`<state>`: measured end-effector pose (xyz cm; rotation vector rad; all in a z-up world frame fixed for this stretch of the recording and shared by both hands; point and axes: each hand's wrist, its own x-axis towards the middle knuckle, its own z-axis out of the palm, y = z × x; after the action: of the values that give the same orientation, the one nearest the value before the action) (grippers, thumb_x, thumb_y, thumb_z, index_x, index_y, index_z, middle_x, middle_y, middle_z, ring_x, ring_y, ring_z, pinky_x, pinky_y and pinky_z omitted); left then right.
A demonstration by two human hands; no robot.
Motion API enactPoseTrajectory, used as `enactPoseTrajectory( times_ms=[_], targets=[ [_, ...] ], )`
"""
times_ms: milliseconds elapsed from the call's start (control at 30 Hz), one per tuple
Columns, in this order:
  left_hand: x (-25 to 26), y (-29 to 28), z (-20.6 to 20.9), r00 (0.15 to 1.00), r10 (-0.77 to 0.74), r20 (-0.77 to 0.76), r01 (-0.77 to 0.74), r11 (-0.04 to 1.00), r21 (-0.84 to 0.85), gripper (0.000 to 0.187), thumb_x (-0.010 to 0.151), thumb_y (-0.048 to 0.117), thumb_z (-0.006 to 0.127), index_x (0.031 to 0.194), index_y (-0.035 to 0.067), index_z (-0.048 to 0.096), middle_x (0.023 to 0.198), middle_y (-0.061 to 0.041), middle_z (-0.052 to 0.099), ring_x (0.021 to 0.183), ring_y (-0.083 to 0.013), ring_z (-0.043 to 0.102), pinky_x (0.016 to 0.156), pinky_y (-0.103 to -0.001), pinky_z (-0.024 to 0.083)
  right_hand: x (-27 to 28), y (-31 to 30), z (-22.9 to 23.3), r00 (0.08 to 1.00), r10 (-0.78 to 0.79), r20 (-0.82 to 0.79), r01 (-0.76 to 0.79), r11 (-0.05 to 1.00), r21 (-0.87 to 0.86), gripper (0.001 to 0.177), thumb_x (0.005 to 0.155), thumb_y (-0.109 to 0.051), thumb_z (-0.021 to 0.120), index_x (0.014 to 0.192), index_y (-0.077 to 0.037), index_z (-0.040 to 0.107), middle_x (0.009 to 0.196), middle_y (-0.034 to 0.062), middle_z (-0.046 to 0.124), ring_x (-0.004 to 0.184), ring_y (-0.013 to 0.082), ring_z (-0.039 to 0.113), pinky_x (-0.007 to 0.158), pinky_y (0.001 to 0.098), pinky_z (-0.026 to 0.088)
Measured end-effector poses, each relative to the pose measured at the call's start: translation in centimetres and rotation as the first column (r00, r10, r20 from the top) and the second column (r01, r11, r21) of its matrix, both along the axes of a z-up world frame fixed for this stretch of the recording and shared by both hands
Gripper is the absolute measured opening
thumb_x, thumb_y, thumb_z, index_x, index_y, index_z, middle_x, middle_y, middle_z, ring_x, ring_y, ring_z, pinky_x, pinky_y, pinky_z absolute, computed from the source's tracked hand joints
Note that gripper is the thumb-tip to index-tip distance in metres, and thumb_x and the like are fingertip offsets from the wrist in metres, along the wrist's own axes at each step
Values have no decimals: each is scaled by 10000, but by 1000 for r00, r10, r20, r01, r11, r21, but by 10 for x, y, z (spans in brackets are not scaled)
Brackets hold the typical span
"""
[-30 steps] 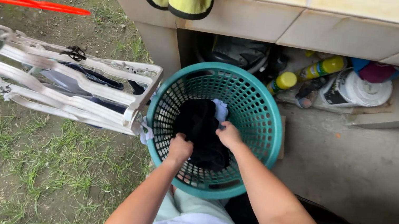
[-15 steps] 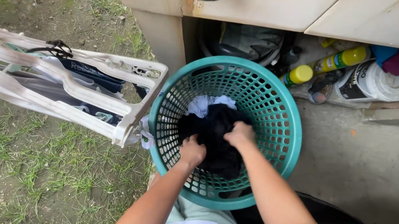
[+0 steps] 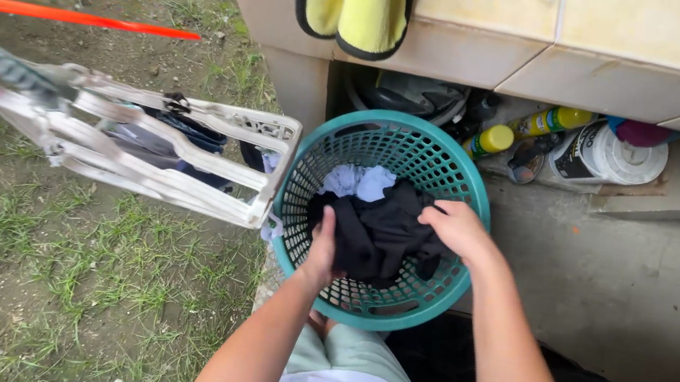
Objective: Hanging various pieces of clothing on a clothesline using hangers.
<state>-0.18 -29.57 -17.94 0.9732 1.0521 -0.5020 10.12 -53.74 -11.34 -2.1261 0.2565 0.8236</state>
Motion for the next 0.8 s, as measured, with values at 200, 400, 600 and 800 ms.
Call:
enactPoseTrajectory(
  times_ms=[200, 400, 600, 800],
  targets=[
    [18, 3, 74, 961, 51, 273, 36, 952, -303, 957, 777, 776, 529, 1510, 169, 428, 1424, -73, 562, 1239, -275, 581, 1004, -481, 474, 12, -34, 48, 967, 222, -128, -188, 954, 232, 264, 800, -200, 748, 933, 28, 751, 939, 93, 739, 902, 176, 639, 799, 321, 491],
    [17, -25, 114, 785, -305, 540, 146, 937, 317, 616, 707, 159, 836, 1229, 33, 534, 1094, -147, 673, 1011, -276, 648, 910, -382, 528, 29, -10, 105, 791, 532, -304, -503, 847, 173, 375, 751, -195, 758, 1123, -149, 738, 1058, 32, 755, 988, 184, 685, 820, 351, 556],
    [-7, -34, 228, 890, -246, 383, -44, 791, 611, 504, 708, 127, 714, 1169, 72, 517, 953, -128, 709, 902, -235, 691, 821, -343, 541, 51, 42, 201, 502, 779, -375, -863, 424, -273, 552, 827, -258, 800, 1338, -231, 594, 1145, 34, 665, 972, 250, 692, 730, 410, 593],
    [-67, 14, 276, 920, -152, 361, -179, 658, 731, 330, 797, 214, 695, 1061, 43, 597, 880, -120, 707, 846, -206, 667, 775, -365, 547, 65, 114, 204, 242, 967, -80, -970, 244, 11, 381, 940, -338, 604, 968, 6, 766, 834, 58, 759, 749, 166, 719, 610, 334, 576]
  ],
)
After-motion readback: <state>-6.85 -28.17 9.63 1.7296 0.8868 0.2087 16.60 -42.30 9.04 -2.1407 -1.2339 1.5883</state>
